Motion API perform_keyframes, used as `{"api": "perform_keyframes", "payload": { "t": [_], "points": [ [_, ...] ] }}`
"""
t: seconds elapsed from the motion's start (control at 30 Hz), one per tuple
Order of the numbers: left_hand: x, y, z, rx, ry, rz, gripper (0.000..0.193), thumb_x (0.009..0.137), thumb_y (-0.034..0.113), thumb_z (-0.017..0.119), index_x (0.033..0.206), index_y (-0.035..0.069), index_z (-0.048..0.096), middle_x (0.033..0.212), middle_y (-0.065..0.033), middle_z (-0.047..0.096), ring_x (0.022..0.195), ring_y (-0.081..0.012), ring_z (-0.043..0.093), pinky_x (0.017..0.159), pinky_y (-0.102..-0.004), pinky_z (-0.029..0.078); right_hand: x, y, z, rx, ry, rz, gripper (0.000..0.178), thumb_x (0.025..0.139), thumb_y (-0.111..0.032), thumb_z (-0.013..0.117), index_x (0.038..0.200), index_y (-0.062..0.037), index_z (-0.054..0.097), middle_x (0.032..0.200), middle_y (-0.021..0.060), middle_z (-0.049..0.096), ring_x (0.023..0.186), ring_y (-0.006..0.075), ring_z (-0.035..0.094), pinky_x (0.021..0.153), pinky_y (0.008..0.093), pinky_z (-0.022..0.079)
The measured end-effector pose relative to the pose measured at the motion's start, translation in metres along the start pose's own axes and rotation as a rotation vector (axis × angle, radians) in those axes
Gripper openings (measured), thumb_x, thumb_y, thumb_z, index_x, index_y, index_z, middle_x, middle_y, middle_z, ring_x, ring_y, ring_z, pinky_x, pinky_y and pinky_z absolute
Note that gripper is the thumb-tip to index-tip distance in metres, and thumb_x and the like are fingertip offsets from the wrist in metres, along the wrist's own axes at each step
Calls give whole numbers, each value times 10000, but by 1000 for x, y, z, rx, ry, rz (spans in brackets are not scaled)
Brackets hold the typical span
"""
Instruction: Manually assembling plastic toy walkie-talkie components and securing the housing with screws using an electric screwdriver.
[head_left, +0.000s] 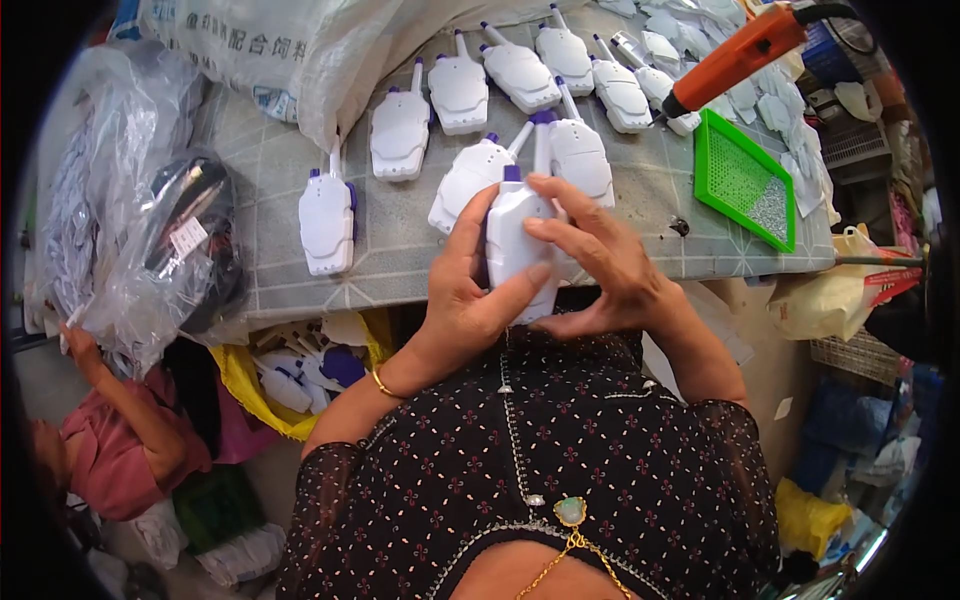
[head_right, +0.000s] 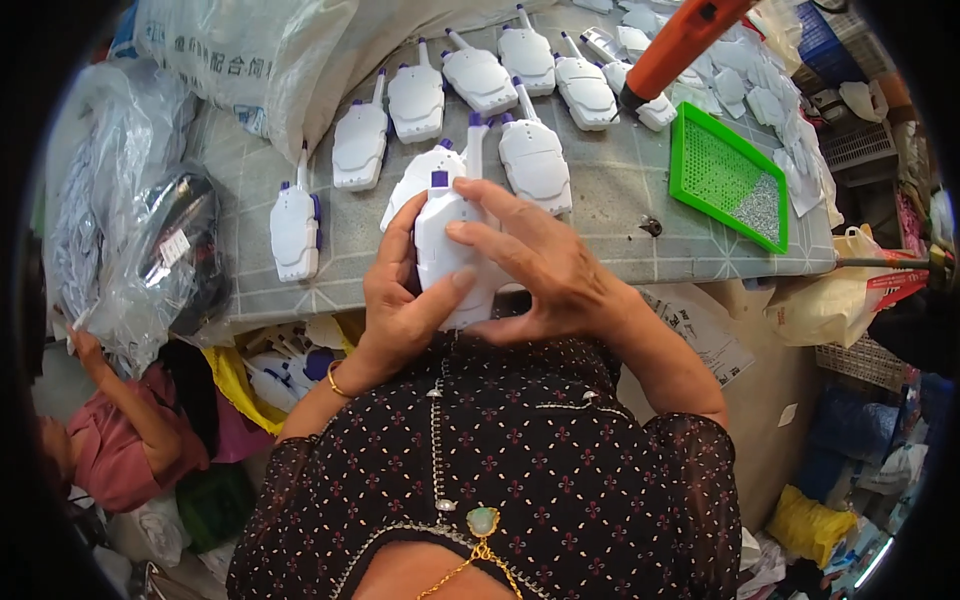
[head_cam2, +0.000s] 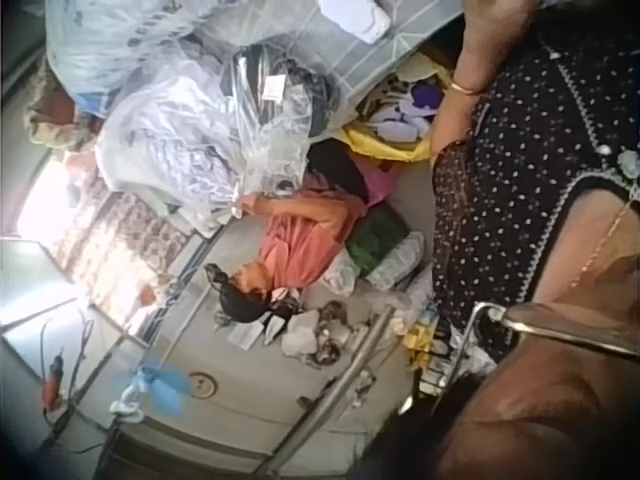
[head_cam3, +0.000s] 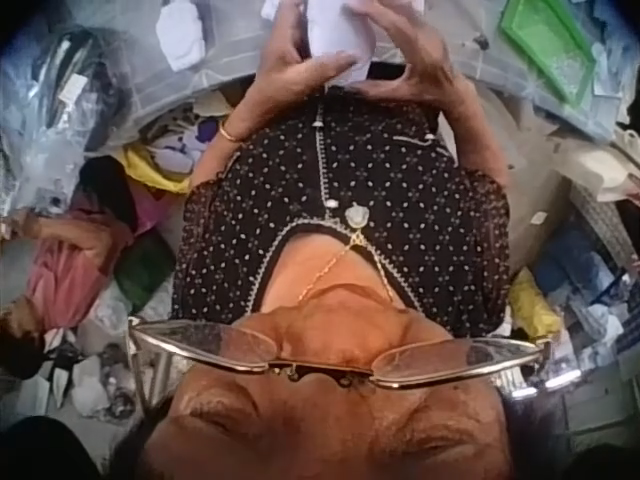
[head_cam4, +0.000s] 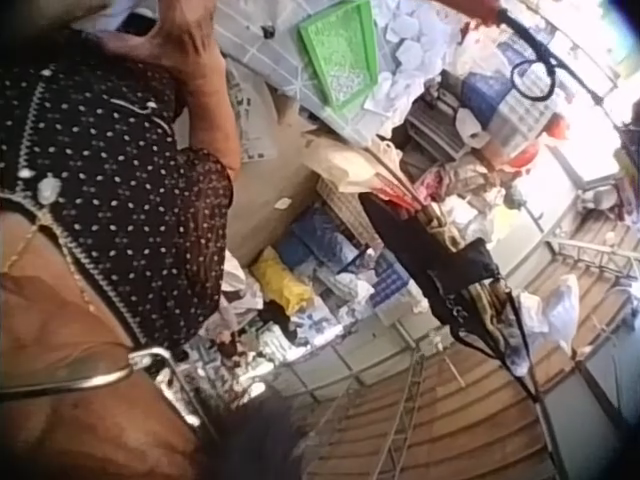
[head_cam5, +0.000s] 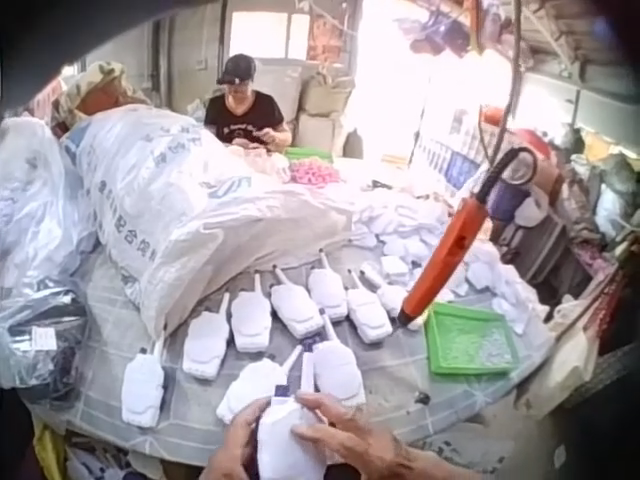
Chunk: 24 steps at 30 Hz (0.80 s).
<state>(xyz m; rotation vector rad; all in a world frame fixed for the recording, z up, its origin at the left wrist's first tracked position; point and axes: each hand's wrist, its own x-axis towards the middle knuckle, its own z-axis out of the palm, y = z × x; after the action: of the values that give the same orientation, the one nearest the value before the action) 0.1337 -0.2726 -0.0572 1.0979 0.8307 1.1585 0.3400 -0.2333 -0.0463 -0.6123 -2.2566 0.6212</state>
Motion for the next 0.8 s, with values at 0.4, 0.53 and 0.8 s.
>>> {"api": "perform_keyframes", "payload": {
  "t": [0.4, 0.53, 0.8],
  "points": [
    [2, 15, -99, 342, 192, -83, 593, 931, -1, 632, 1482, -48, 418, 1348, -125, 581, 1197, -184, 569, 1039, -316, 446, -26, 15, -40, -286, 368, 24, 607, 829, -130, 763, 1382, -56, 523, 1387, 188, 572, 1224, 325, 595, 1001, 396, 461],
    [4, 17, -119, 487, 144, -47, 577, 962, 41, 627, 1486, -62, 408, 1360, -115, 572, 1207, -185, 558, 1037, -311, 440, -48, 52, -102, -305, 764, 366, 518, 877, -151, 701, 1355, -43, 532, 1293, 125, 632, 1158, 230, 621, 933, 333, 473],
    [21, 47, -110, 1434, 67, -76, 501, 949, 275, 658, 1325, -47, 581, 980, -244, 697, 877, -329, 686, 794, -403, 513, 7, 133, -186, 164, 724, 544, 602, 890, -331, 750, 1360, -42, 509, 1165, 110, 645, 1025, 187, 641, 907, 340, 500]
  ]
}}
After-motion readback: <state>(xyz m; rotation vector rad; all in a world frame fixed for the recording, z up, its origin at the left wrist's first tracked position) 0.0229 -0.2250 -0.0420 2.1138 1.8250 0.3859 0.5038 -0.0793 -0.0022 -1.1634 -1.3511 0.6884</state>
